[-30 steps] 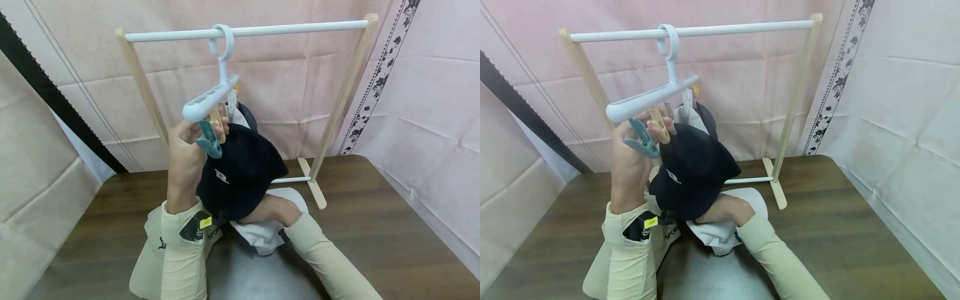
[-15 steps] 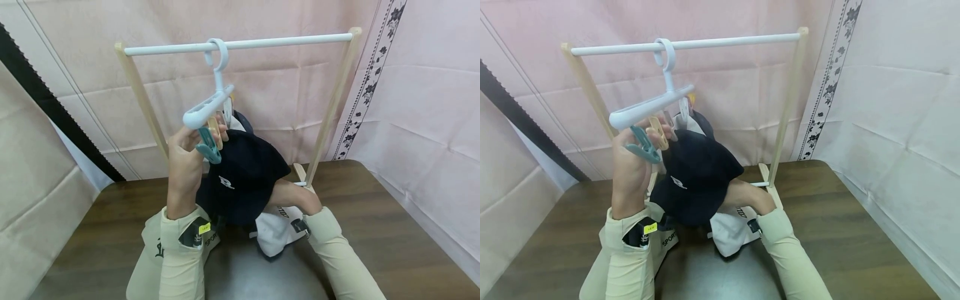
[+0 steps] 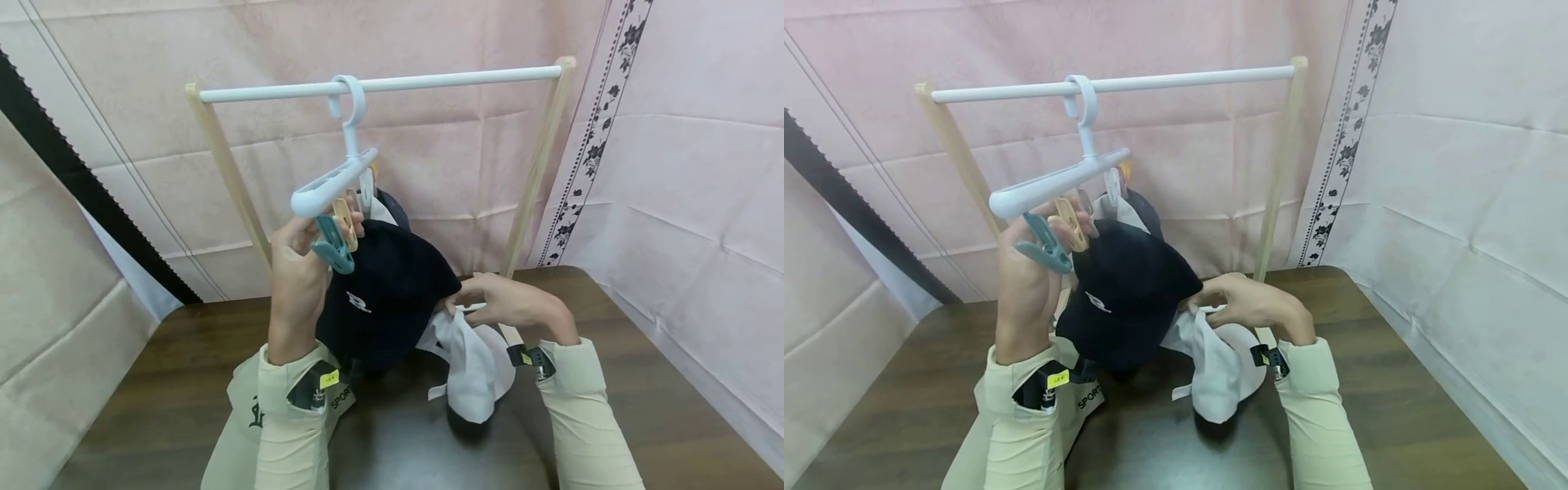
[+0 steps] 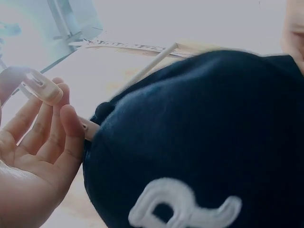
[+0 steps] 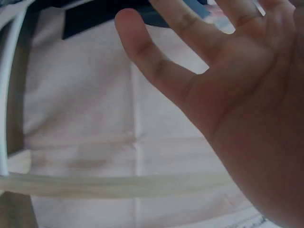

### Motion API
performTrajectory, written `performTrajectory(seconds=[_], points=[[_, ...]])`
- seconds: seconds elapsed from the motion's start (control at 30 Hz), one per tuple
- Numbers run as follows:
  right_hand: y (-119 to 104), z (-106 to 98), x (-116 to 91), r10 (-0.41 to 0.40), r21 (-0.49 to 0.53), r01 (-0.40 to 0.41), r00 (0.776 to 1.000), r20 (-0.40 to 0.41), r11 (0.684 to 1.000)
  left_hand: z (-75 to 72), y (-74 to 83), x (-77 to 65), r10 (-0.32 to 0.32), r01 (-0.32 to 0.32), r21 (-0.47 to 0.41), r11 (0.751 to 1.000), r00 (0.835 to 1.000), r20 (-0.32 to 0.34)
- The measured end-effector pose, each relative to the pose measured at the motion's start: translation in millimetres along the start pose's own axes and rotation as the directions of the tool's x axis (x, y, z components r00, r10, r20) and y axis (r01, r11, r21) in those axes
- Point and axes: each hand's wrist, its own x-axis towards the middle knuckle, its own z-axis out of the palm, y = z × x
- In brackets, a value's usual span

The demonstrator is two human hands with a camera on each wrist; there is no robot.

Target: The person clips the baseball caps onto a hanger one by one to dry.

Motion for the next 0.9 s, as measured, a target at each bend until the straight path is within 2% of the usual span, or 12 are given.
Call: performTrajectory(seconds=[0.2,0.33,0.47,0.67,0.8,0.9], points=[[-11,-12,-21,0.093,-0.056,-0.099,0.99,-0.105,0.994,0.3,-4.3,0.3,0.014,-0.014,0.004,1.0,1.0,0.007],[-16,-20,-34,0.141,0.022,-0.139,0.979,-0.148,0.99,0.7,-6.5,1.5,0.023,-0.023,-0.008,1.0,1.0,0.01],[-14,-27,-45,0.106,0.087,-0.091,0.976,-0.19,0.992,1.9,-6.9,1.1,0.02,-0.02,-0.01,1.0,1.0,0.012],[-8,-31,-52,-0.038,0.141,0.07,0.975,-0.218,0.988,3.1,-5.4,1.2,0.0,0.001,-0.021,1.0,1.0,0.025],[-10,-31,-49,-0.121,0.123,0.153,0.964,-0.235,0.981,3.5,-5.6,0.6,-0.012,0.013,-0.034,0.999,0.999,0.03],[-16,-30,-46,-0.138,0.107,0.169,0.958,-0.251,0.98,4.0,-5.4,0.0,-0.016,0.017,-0.034,0.999,0.999,0.033]])
